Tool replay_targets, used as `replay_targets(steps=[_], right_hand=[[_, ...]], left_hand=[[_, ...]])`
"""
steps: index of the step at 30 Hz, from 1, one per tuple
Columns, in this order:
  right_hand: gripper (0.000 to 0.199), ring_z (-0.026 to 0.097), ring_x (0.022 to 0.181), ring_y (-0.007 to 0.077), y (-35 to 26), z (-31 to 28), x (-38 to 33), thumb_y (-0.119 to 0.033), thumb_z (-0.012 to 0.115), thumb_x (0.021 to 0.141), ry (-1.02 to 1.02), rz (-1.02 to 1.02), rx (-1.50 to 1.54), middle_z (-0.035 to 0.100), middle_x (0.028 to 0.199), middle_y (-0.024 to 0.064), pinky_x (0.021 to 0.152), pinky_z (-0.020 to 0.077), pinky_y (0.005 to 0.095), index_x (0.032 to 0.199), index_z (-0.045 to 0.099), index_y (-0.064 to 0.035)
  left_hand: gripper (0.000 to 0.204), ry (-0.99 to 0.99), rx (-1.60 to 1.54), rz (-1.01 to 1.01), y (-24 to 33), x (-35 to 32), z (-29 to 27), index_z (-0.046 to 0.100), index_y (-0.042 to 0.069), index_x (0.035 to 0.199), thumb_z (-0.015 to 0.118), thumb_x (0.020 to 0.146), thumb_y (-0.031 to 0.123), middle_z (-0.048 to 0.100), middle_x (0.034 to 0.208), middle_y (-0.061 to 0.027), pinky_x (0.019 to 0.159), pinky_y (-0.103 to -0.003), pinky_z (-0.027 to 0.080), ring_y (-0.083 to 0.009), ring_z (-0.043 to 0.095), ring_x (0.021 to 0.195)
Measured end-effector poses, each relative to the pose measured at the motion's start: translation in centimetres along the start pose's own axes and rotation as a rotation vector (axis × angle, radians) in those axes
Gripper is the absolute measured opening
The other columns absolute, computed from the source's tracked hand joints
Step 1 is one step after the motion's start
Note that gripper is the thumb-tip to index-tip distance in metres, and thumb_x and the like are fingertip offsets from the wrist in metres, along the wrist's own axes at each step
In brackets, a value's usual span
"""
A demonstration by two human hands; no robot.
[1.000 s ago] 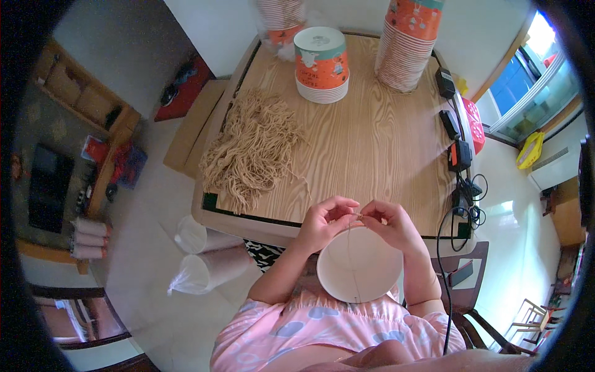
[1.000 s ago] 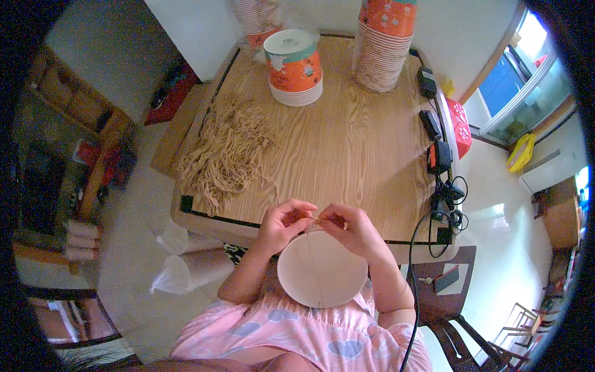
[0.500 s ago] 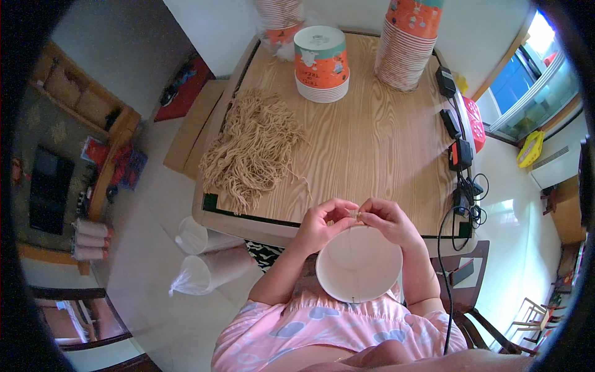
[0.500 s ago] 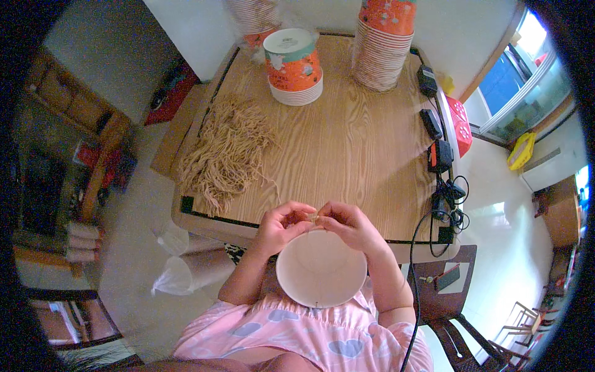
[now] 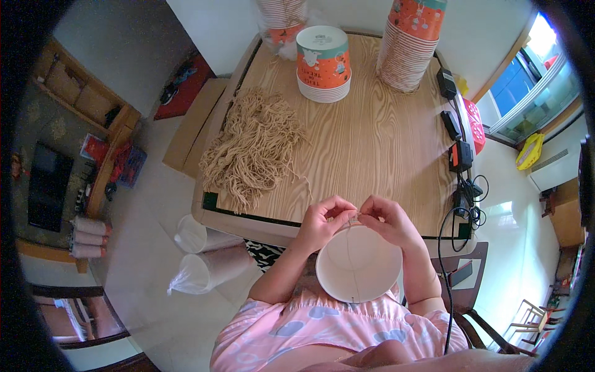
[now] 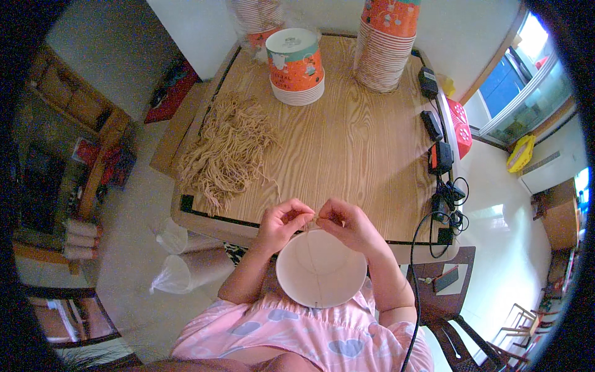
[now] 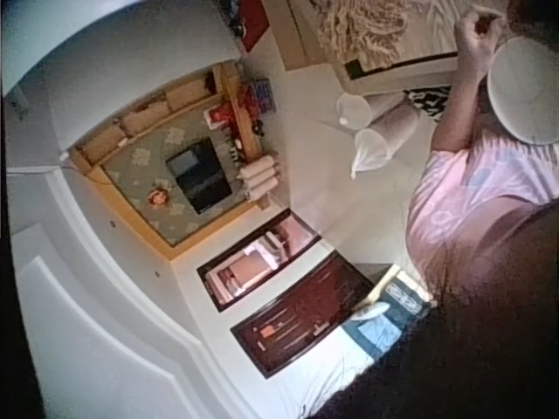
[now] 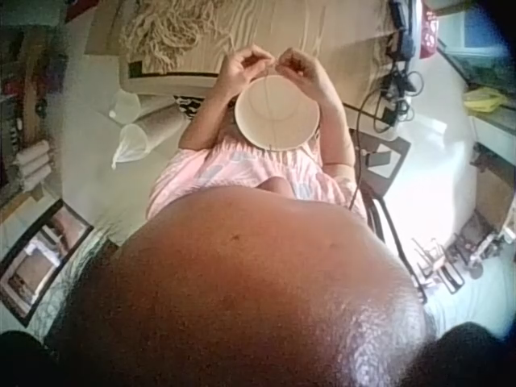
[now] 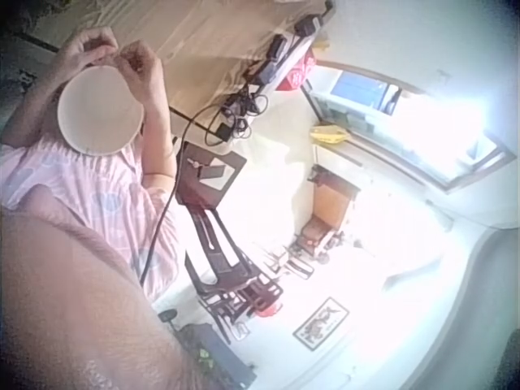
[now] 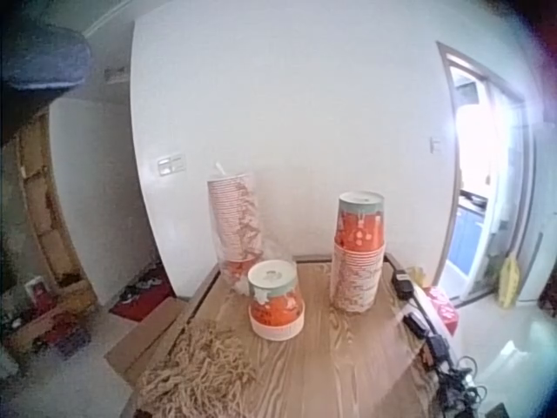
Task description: Attaching strings to paper buckets for packaging.
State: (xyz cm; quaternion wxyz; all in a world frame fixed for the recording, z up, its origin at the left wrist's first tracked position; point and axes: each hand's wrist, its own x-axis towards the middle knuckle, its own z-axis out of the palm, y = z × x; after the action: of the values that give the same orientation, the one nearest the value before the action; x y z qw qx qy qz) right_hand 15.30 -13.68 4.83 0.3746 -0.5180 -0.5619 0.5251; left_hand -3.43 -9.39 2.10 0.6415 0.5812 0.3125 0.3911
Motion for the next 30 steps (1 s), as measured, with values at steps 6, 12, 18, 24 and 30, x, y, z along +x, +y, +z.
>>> replay_targets(steps=[6, 12, 18, 24, 30], right_hand=[[0.008, 0.05, 0.069, 0.0071, -1.2, 0.2, -0.4, -0.008, 0.061, 0.087, 0.014, -0.029, -0.104, 0.057, 0.074, 0.0011, 0.061, 0.0426, 0.0236, 0.088, 0.06, 0.0001], [0.009, 0.053, 0.071, 0.0093, -1.3, 0.2, -0.3, -0.008, 0.057, 0.09, 0.037, -0.055, -0.14, 0.059, 0.075, 0.0041, 0.063, 0.0444, 0.0247, 0.09, 0.061, 0.0007], [0.009, 0.053, 0.073, 0.0084, -0.7, 0.0, -0.4, -0.007, 0.056, 0.089, 0.047, 0.006, -0.077, 0.061, 0.078, 0.0024, 0.064, 0.0433, 0.0231, 0.089, 0.06, 0.0011], [0.007, 0.052, 0.072, 0.0085, -0.8, 0.0, -0.3, -0.006, 0.056, 0.09, 0.021, -0.03, -0.057, 0.059, 0.078, 0.0015, 0.065, 0.043, 0.0231, 0.089, 0.058, 0.0005], [0.008, 0.051, 0.07, 0.0064, -1.6, 0.2, -0.5, -0.006, 0.062, 0.086, 0.074, -0.002, -0.091, 0.059, 0.076, 0.0006, 0.062, 0.0426, 0.0228, 0.085, 0.058, -0.0003]], left_hand=[[0.008, 0.01, 0.02, -0.022, -0.3, 0.3, -0.1, 0.065, 0.001, 0.09, 0.065, 0.086, 0.008, 0.065, 0.081, -0.0002, 0.067, -0.021, 0.048, -0.005, 0.058, 0.074], [0.012, -0.008, 0.023, -0.048, -0.5, 0.7, 0.0, 0.064, 0.002, 0.096, 0.065, 0.086, 0.007, 0.065, 0.084, -0.0008, 0.068, -0.021, 0.049, -0.005, 0.059, 0.076], [0.019, -0.028, 0.002, -0.068, -0.6, 0.4, -0.2, 0.063, 0.004, 0.103, 0.065, 0.084, 0.005, 0.063, 0.084, 0.0008, 0.068, -0.02, 0.048, -0.0038, 0.058, 0.074], [0.014, -0.048, -0.012, -0.058, -1.0, 0.6, -0.3, 0.063, 0.002, 0.098, 0.065, 0.084, 0.004, 0.062, 0.082, 0.0009, 0.068, -0.02, 0.048, -0.0039, 0.058, 0.074], [0.008, -0.054, 0.013, -0.005, -0.9, 0.8, -0.3, 0.063, 0.002, 0.091, 0.065, 0.085, 0.006, 0.062, 0.082, 0.0006, 0.066, -0.02, 0.047, -0.0036, 0.057, 0.073]])
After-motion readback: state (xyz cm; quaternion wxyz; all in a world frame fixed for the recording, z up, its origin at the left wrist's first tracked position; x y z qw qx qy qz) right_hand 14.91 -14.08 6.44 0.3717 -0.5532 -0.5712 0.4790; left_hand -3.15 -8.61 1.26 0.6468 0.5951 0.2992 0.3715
